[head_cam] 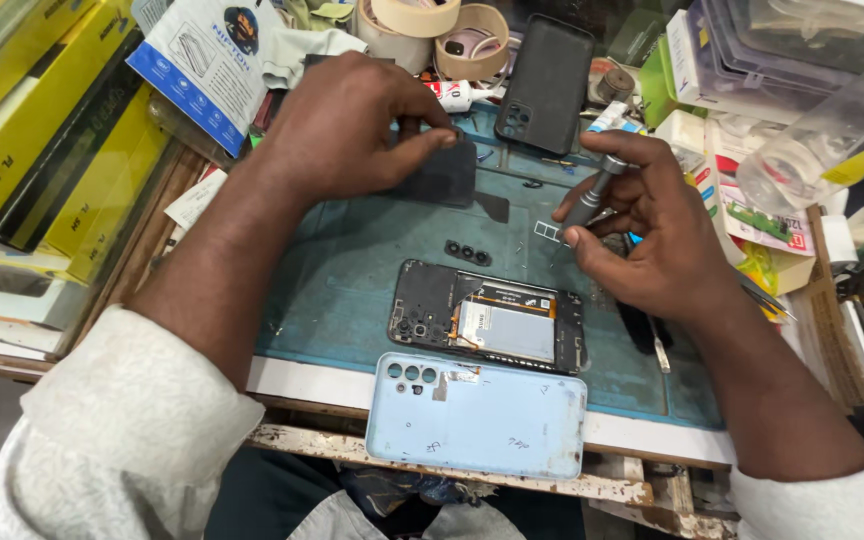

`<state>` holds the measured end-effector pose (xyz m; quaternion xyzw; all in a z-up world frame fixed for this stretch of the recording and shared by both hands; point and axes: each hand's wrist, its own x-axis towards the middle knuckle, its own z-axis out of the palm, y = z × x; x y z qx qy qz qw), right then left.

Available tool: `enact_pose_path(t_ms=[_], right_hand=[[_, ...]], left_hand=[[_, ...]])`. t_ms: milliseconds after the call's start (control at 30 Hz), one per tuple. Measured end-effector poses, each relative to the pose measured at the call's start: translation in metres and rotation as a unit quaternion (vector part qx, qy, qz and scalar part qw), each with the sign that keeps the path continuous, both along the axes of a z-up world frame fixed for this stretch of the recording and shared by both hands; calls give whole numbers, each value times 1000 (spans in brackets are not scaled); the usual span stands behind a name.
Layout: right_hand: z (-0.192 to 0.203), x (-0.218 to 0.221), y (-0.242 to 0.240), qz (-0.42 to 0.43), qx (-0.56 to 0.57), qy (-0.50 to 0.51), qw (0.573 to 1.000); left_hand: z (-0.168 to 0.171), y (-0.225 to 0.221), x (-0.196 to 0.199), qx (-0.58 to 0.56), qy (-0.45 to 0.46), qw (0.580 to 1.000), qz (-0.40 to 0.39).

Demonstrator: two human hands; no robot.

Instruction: The person reassembles a disassembled smartphone on a cluttered workbench. They place the camera module into the chassis, secure it with screws using a screwdriver, and then attach the back cover. The person handles the phone, camera module, screws, and screwdriver throughout the process.

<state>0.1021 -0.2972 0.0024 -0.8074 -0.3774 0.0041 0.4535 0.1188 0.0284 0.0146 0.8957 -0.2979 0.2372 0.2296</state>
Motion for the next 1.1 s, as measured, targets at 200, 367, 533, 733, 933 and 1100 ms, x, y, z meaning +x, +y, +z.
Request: enact_pose_path(t_ms=[200, 367, 533, 733, 933, 1100], right_hand=[[3, -2, 3, -19, -50, 18, 998], [5, -1, -1, -24, -13, 0, 1000], [2, -3, -2, -26, 98, 35, 994], [-1, -11, 7, -6, 187, 108, 976], [-5, -8, 11, 1, 188, 119, 975], [-8, -7, 10, 3, 194, 131, 972]], left_hand=[[-1, 1, -1, -2, 10, 1000, 11], [-2, -11, -3, 27, 70, 997, 18], [-3, -20, -6, -56, 164, 978, -119], [-12, -42, -6, -81, 258, 928, -255], [-14, -46, -5, -93, 292, 916, -259], [-15, -48, -5, -83, 268, 926, -255]])
